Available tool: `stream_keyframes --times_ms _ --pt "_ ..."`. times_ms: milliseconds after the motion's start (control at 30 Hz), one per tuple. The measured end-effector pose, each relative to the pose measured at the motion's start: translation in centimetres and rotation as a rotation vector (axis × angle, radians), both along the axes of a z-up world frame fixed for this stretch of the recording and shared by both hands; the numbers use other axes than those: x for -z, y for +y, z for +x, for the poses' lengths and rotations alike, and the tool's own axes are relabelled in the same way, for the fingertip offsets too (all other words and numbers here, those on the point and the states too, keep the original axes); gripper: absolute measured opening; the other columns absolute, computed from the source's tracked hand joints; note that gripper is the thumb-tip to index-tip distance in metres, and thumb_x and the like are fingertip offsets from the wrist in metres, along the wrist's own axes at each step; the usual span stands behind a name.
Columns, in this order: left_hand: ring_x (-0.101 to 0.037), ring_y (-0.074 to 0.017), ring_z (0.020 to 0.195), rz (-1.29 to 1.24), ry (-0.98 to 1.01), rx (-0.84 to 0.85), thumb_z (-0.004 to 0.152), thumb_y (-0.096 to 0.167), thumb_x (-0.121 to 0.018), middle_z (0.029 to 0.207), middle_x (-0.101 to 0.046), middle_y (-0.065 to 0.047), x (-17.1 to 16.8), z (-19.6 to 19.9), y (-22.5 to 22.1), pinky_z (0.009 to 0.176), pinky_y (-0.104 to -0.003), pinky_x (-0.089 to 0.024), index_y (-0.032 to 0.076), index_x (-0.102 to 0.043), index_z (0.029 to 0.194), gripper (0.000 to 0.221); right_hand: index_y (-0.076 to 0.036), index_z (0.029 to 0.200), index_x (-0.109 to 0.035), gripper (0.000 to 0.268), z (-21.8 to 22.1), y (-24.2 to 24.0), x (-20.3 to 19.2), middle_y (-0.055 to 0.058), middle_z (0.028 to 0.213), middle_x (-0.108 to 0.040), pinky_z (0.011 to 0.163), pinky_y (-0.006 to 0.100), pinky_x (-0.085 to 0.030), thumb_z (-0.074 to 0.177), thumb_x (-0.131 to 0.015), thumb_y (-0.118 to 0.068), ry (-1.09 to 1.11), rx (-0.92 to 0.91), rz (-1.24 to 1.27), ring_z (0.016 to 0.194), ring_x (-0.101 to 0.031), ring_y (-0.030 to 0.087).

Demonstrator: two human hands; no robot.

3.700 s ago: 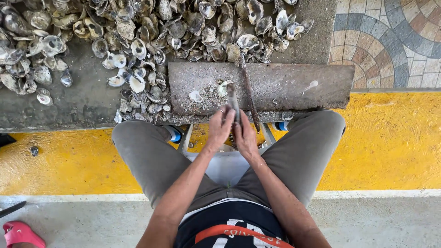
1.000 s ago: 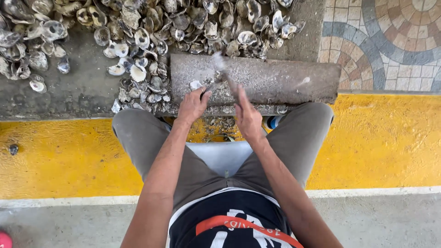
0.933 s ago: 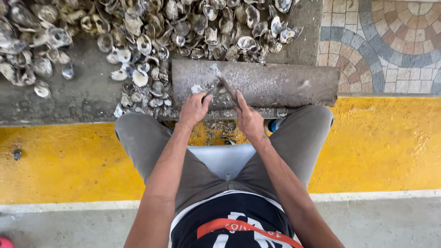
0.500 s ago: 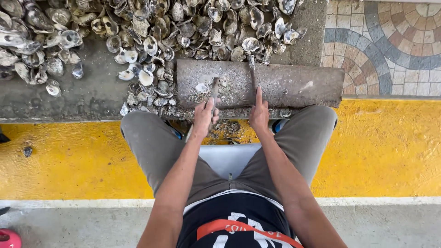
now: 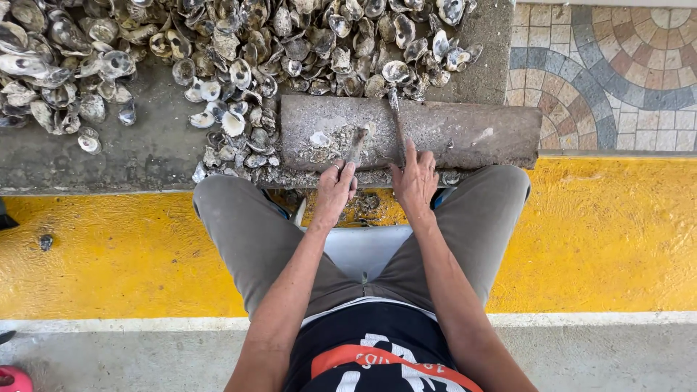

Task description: Shucking and cleaning oyster shells on a wooden block using hand tools.

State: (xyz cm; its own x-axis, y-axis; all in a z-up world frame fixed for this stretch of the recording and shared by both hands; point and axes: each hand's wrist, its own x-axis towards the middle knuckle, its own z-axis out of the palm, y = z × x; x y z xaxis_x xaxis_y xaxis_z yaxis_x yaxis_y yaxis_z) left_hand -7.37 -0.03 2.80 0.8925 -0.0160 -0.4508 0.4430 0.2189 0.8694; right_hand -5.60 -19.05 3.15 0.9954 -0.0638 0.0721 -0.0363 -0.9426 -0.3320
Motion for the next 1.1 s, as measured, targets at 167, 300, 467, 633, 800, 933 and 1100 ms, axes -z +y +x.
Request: stream_keyframes --times_ms 167,300,467,633,800,933,1100 --pt "-0.048 -0.0062 0.053 0.007 0.034 0.08 0.107 0.029 -0.057 0.066 -0.055 0.001 -0.6 -0.5 -1.3 0.047 -0.023 -0.04 0.0 -0.069 0.111 0.032 -0.001 0.127 -0.06 0.031 2.7 0.2 1.8 0.015 0.09 -0.068 0.065 0.038 -0.055 0.101 -0.071 -0.012 -0.069 -0.081 0.576 0.072 -0.069 0.024" --pt "-0.053 -0.0084 0.055 0.346 -0.193 0.154 0.108 0.03 -0.058 0.066 -0.059 -0.003 -1.6 -1.0 -1.6 0.05 -0.026 -0.044 0.0 -0.068 0.103 0.033 0.003 0.103 -0.067 0.009 3.3 1.4 -1.1 0.008 0.077 -0.07 0.058 0.031 -0.058 0.101 -0.059 0.0 -0.079 -0.083 0.785 0.065 -0.074 0.016" --pt "-0.059 -0.0101 0.072 0.668 -0.602 0.047 0.111 0.028 -0.058 0.081 -0.066 -0.01 -0.8 -2.3 -2.5 0.064 -0.034 -0.049 -0.001 -0.066 0.118 0.031 0.003 0.102 -0.072 0.01 2.9 2.0 -2.5 0.011 0.075 -0.072 0.056 0.03 -0.056 0.096 -0.064 0.001 -0.082 0.054 0.824 0.064 -0.072 0.014" --pt "-0.046 -0.0202 0.062 -0.317 0.091 -0.033 0.112 0.029 -0.058 0.075 -0.053 -0.012 1.4 -2.7 -4.1 0.054 -0.036 -0.037 -0.005 -0.064 0.126 0.037 0.002 0.099 -0.073 0.006 2.7 2.0 -1.8 0.011 0.079 -0.072 0.052 0.028 -0.055 0.099 -0.069 -0.003 -0.135 -0.011 0.633 0.062 -0.069 0.011" --pt "-0.068 -0.0226 0.072 0.882 -0.725 0.007 0.114 0.034 -0.054 0.091 -0.064 -0.01 -2.3 -3.1 -4.1 0.06 -0.034 -0.052 0.002 -0.057 0.13 0.036 0.003 0.102 -0.075 0.016 2.9 2.2 -2.8 0.013 0.072 -0.072 0.056 0.032 -0.053 0.087 -0.074 -0.003 -0.185 0.077 0.662 0.06 -0.063 0.018" --pt "-0.056 -0.0069 0.058 0.586 -0.474 0.082 0.11 0.033 -0.055 0.071 -0.055 0.003 -4.3 -2.0 -3.0 0.054 -0.024 -0.044 0.004 -0.062 0.122 0.032 0.002 0.09 -0.071 0.017 2.7 2.3 -2.7 0.009 0.075 -0.077 0.058 0.027 -0.057 0.102 -0.067 -0.009 0.016 0.207 0.829 0.064 -0.074 0.011" --pt "-0.049 -0.0081 0.05 -0.576 0.177 -0.185 0.102 0.033 -0.058 0.068 -0.055 0.002 -5.3 -0.7 -1.6 0.044 -0.023 -0.041 0.005 -0.062 0.109 0.028 0.003 0.097 -0.074 0.015 3.1 1.5 -2.0 0.008 0.083 -0.078 0.065 0.026 -0.065 0.102 -0.063 -0.005 -0.125 0.157 1.002 0.073 -0.076 0.011"
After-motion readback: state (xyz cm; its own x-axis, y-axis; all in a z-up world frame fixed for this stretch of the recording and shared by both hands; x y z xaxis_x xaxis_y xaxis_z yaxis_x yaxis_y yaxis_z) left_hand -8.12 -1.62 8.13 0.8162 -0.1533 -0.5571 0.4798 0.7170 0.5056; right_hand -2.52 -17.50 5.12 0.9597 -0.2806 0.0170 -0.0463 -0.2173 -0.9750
